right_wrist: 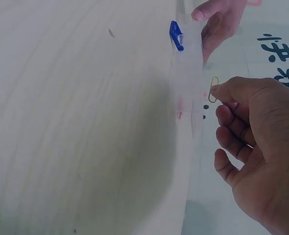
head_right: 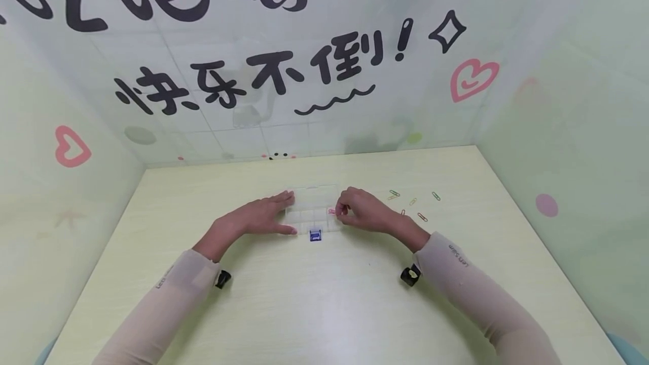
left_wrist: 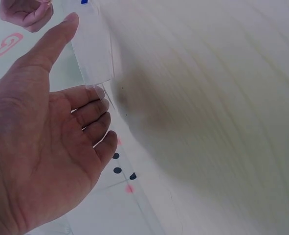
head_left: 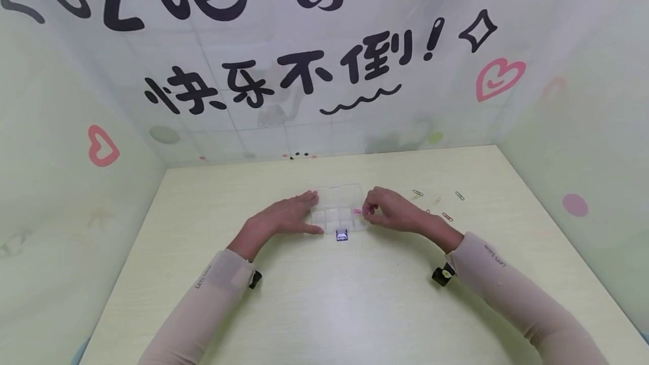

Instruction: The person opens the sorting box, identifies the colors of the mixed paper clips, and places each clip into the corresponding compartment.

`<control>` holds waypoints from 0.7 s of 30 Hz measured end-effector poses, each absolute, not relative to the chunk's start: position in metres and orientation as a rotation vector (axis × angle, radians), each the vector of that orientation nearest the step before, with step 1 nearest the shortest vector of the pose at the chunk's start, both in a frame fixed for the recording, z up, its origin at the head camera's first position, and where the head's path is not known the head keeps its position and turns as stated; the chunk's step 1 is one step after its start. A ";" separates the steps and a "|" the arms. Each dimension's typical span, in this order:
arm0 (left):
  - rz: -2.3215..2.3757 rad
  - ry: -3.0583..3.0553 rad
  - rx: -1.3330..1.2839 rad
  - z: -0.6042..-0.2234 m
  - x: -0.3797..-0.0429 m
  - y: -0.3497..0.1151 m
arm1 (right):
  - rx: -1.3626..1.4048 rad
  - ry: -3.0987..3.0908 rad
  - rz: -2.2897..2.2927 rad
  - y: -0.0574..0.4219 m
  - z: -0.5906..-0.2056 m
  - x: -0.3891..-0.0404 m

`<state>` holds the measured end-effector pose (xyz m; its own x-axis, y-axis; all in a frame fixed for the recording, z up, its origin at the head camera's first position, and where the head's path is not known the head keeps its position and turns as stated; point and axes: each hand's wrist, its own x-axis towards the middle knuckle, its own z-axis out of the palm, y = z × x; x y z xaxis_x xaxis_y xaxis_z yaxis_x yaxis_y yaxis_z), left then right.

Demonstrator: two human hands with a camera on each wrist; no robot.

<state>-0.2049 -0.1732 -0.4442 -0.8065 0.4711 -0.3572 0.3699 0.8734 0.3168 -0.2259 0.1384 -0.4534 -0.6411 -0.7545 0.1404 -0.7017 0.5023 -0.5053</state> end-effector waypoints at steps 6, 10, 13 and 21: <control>0.339 2.609 0.607 -0.444 -0.205 -0.174 | -1.300 2.653 -0.809 0.133 -0.460 -0.225; 0.336 2.611 0.612 -0.444 -0.205 -0.174 | -1.331 2.672 -0.787 0.132 -0.462 -0.226; 0.335 2.612 0.619 -0.445 -0.205 -0.173 | -1.327 2.683 -0.776 0.131 -0.463 -0.226; 0.327 2.611 0.623 -0.445 -0.205 -0.173 | -1.282 2.688 -0.795 0.135 -0.461 -0.226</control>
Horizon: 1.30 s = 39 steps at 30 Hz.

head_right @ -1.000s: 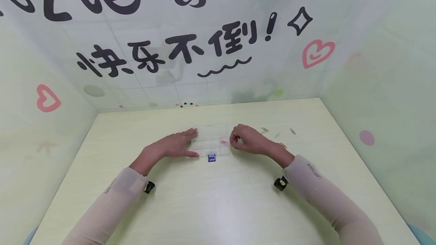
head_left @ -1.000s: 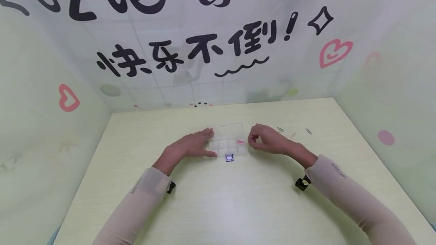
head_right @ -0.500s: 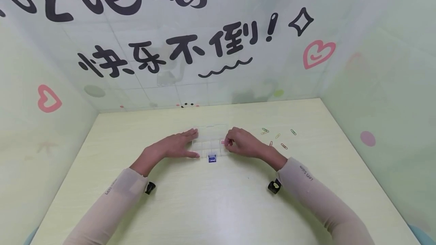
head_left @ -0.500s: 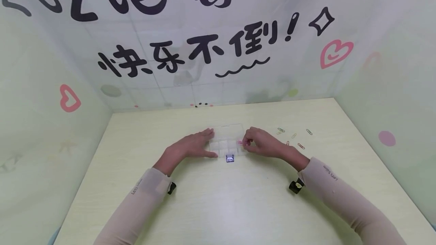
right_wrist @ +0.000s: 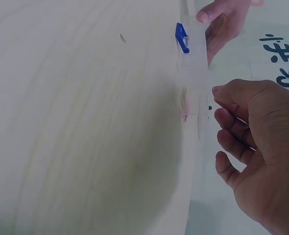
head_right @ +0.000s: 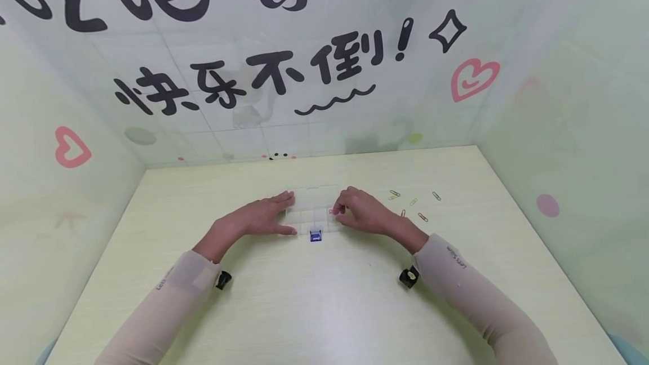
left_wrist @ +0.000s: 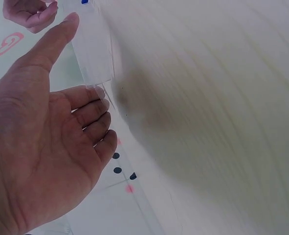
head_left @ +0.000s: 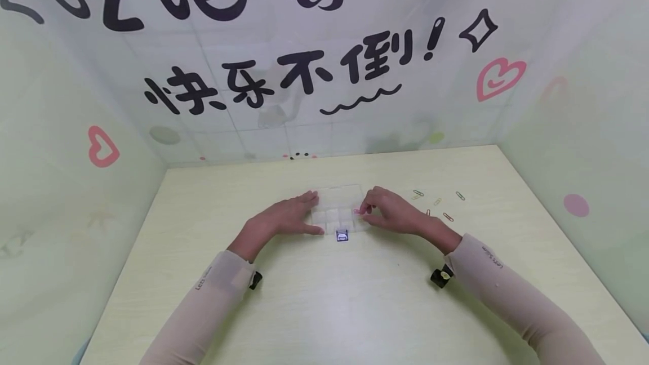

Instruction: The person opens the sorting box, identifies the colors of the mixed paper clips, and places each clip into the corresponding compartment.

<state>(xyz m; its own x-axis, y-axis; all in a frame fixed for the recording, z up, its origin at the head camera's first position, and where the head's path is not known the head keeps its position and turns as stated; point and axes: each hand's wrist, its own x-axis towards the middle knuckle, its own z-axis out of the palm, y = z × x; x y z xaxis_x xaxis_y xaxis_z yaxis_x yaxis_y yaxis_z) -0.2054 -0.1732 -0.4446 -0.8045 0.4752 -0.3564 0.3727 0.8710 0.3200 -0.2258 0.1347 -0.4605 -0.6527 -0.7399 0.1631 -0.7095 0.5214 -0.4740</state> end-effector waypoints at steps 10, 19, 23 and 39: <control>0.329 2.609 0.620 -0.444 -0.204 -0.172 | -1.269 2.718 -0.783 0.149 -0.458 -0.227; 0.333 2.602 0.624 -0.445 -0.204 -0.173 | -1.230 2.729 -0.820 0.163 -0.458 -0.227; 0.329 2.605 0.626 -0.445 -0.205 -0.173 | -1.236 2.737 -0.803 0.169 -0.456 -0.230; 0.347 2.601 0.615 -0.440 -0.202 -0.173 | -1.199 2.775 -0.800 0.206 -0.453 -0.247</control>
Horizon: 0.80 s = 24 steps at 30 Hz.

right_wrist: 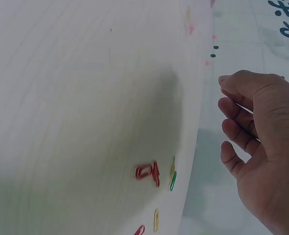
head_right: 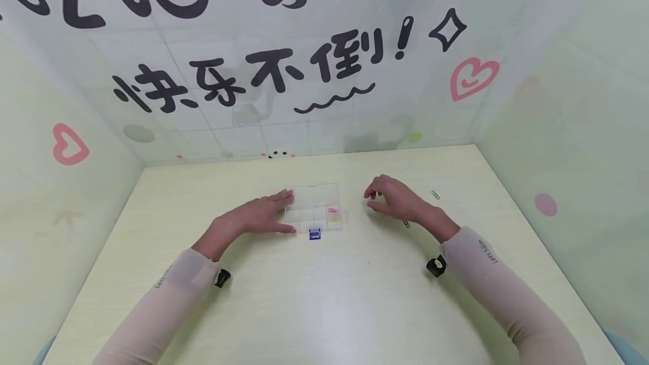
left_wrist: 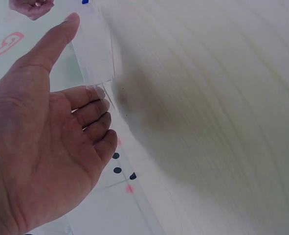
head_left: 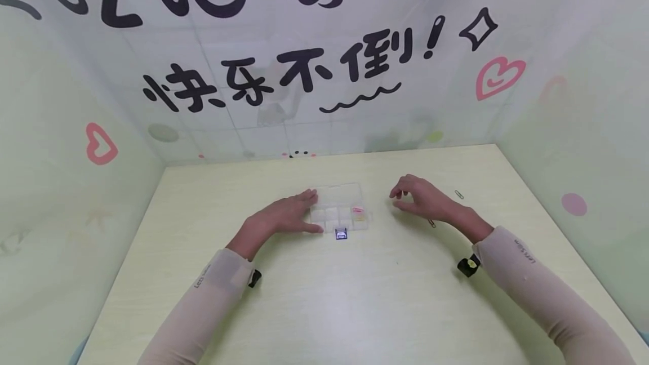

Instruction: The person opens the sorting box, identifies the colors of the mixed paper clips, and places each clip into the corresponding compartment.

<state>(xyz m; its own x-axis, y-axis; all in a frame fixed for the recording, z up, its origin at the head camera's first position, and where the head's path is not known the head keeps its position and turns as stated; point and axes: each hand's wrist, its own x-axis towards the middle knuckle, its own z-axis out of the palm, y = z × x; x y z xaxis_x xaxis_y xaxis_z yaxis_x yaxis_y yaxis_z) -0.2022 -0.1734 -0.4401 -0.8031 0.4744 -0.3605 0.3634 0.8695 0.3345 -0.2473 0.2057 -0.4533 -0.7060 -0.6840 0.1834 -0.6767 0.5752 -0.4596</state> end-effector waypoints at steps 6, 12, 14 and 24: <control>0.354 2.600 0.612 -0.441 -0.203 -0.174 | -1.165 2.764 -0.753 0.219 -0.454 -0.251; 0.356 2.599 0.608 -0.443 -0.204 -0.174 | -1.139 2.782 -0.717 0.231 -0.455 -0.254; 0.355 2.599 0.605 -0.443 -0.204 -0.174 | -1.128 2.786 -0.715 0.235 -0.456 -0.255; 0.362 2.603 0.604 -0.443 -0.203 -0.174 | -1.029 2.807 -0.702 0.251 -0.463 -0.261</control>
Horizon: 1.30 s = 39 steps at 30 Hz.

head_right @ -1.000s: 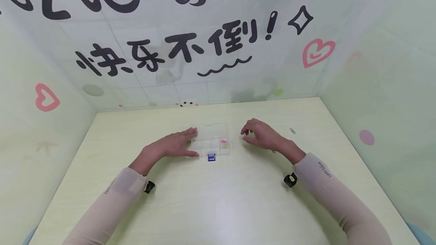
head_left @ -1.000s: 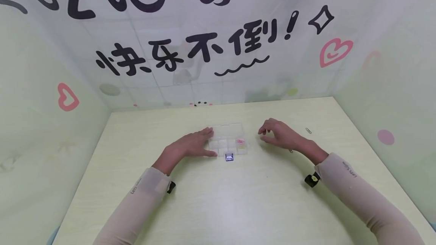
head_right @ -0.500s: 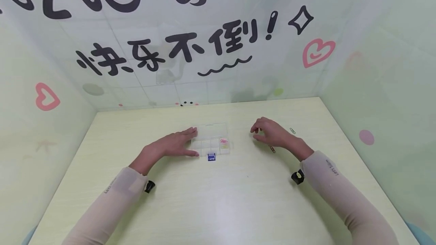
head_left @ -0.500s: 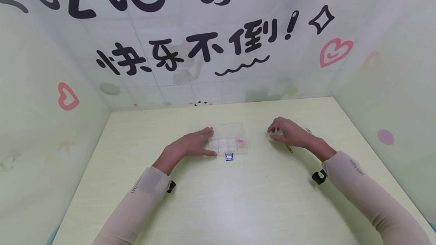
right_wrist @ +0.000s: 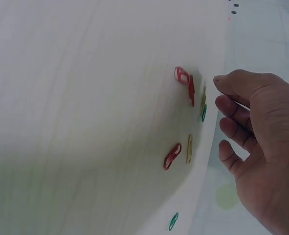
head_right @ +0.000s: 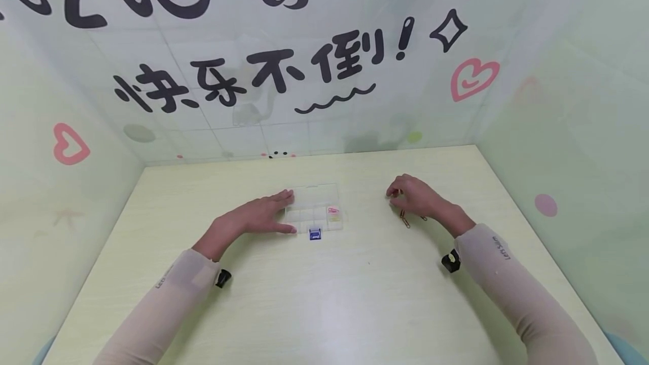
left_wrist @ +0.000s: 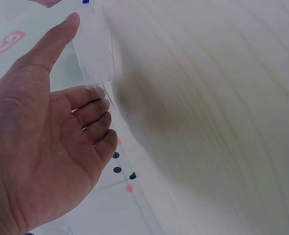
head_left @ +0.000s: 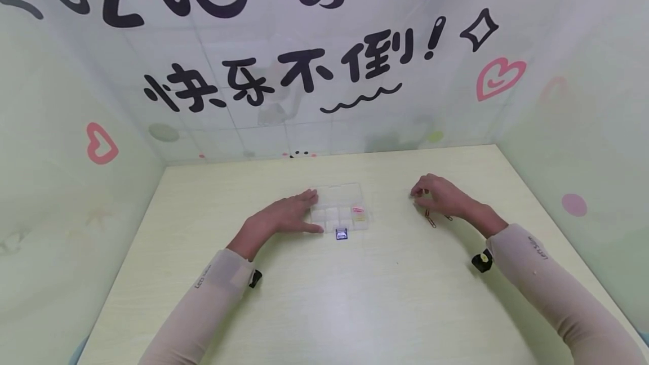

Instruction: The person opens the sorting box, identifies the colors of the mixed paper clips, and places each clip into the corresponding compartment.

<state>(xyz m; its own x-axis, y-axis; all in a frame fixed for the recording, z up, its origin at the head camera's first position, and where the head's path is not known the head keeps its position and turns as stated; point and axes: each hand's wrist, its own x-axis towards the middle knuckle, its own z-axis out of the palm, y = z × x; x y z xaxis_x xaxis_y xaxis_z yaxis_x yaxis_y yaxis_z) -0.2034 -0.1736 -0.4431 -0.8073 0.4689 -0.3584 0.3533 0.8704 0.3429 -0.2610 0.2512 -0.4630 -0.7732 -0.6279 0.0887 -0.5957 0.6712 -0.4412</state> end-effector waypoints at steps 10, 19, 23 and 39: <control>0.370 2.601 0.612 -0.443 -0.203 -0.175 | -0.923 2.808 -0.688 0.256 -0.466 -0.269; 0.364 2.603 0.613 -0.444 -0.204 -0.175 | -0.915 2.823 -0.703 0.255 -0.469 -0.273; 0.368 2.604 0.614 -0.443 -0.203 -0.175 | -0.907 2.809 -0.699 0.254 -0.469 -0.275; 0.382 2.597 0.614 -0.443 -0.203 -0.175 | -0.885 2.724 -0.754 0.250 -0.470 -0.272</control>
